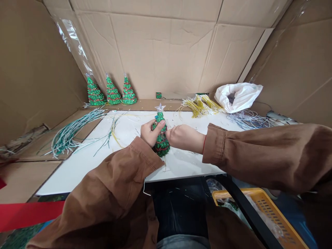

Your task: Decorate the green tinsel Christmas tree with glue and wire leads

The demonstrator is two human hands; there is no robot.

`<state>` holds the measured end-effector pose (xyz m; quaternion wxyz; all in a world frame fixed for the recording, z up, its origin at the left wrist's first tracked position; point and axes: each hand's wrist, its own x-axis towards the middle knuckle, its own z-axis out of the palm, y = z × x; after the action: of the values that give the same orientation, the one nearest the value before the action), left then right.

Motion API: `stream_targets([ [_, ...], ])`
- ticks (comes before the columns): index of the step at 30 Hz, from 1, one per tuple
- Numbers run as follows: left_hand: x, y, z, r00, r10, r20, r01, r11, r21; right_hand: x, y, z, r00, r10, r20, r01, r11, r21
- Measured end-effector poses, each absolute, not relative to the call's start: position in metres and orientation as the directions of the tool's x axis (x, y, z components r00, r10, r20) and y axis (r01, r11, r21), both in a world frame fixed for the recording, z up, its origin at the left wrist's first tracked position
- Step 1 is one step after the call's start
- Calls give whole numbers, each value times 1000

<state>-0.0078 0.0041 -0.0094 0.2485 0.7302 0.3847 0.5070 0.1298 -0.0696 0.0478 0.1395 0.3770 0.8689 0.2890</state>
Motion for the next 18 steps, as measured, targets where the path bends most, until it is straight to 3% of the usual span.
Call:
stream_targets([
  [5,-5,-2,-8,126,824,553,371,-556,744,131,-65,50,-635,769,-67,631,567,529],
  [13,-5,-1,-10,101,816,568,406,-556,725,134,-63,51,-588,809,-18,735,543,406],
  [16,-7,1,-11,137,807,575,389,-577,718,133,-60,62,-525,851,1,822,507,261],
  [18,-8,1,-11,164,805,570,367,-586,722,133,-54,72,-459,882,-104,881,467,74],
])
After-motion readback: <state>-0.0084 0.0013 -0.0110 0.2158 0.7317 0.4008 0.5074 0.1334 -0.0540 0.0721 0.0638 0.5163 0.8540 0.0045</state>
